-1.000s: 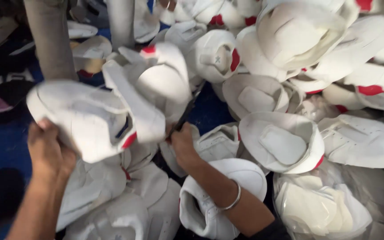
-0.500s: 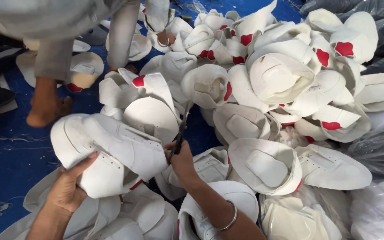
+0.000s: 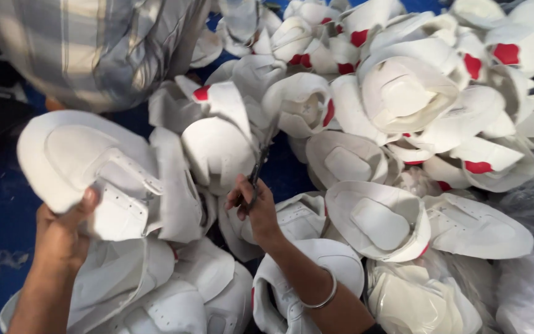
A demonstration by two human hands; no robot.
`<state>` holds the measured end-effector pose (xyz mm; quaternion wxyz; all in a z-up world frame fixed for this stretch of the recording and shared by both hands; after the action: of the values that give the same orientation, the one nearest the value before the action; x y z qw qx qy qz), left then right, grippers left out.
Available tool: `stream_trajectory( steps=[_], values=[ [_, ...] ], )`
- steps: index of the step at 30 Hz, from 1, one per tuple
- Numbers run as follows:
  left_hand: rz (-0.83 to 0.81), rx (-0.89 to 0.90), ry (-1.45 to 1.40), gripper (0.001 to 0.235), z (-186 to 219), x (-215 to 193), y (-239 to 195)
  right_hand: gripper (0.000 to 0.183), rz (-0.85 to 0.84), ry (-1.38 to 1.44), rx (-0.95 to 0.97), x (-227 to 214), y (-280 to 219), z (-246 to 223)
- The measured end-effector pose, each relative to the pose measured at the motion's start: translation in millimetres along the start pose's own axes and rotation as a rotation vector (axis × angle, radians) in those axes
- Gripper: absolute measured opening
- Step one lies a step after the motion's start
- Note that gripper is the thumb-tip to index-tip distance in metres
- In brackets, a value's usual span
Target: Trim excess material from white shoe uppers using scissors.
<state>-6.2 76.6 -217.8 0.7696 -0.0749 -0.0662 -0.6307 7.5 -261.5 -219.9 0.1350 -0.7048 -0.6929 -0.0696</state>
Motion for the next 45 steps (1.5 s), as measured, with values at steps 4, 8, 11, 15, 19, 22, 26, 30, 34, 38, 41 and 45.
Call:
stream_trajectory(
  steps=[4,8,11,15,19,22,26,30,34,38,41,45],
  values=[
    [-0.011,-0.060,-0.097,0.066,-4.9,-16.9,5.1,0.049,-0.359,-0.096,0.100,3.8,-11.7,-2.2],
    [-0.048,-0.009,-0.190,0.063,-4.4,-33.6,10.7,0.077,-0.925,-0.129,0.233,11.0,-29.5,-3.5],
    [-0.037,0.034,-0.200,0.059,-0.4,-39.4,12.0,0.087,-1.180,-0.100,0.379,12.0,-38.7,4.1],
    [-0.026,0.067,-0.164,0.056,7.5,-37.1,8.3,0.093,-1.222,-0.224,0.470,16.7,-44.3,4.3],
    [-0.033,0.064,-0.115,0.051,7.0,-37.6,5.1,0.089,-1.135,-0.105,0.533,15.1,-42.3,10.9],
    [-0.046,0.059,-0.115,0.049,8.0,-36.1,4.7,0.081,-0.980,-0.015,0.556,11.3,-40.6,14.8],
    [-0.079,0.105,-0.294,0.049,4.5,-46.6,10.1,0.075,-0.897,-0.007,0.513,9.7,-40.7,13.4],
    [-0.115,0.115,-0.538,0.054,10.6,-44.3,10.9,0.079,-0.931,-0.024,0.527,18.1,-46.4,8.7],
    [-0.114,0.084,-0.718,0.062,13.8,-40.2,12.3,0.092,-1.174,-0.049,0.448,22.4,-50.1,-1.6],
    [-0.016,0.074,-0.722,0.063,-0.8,-52.7,12.6,0.100,-1.153,-0.009,0.529,20.7,-49.3,-9.8],
    [-0.017,0.060,-0.699,0.062,14.6,-36.4,1.9,0.103,-1.139,-0.049,0.604,25.0,-53.5,-11.2],
    [-0.104,-0.004,-0.675,0.063,4.9,-21.0,-4.0,0.102,-1.182,-0.068,0.653,35.1,-56.5,4.1]
  ],
)
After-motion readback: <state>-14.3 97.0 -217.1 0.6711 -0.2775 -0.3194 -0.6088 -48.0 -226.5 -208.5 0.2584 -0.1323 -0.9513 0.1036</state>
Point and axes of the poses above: each hand's wrist, its own y-axis towards the middle knuckle, its own x-axis out of the palm, z = x × y, the point moved 2 cm from there along y, towards the middle knuckle, and after that the axes turned 6 degrees about -z, right-handed, at the moved point
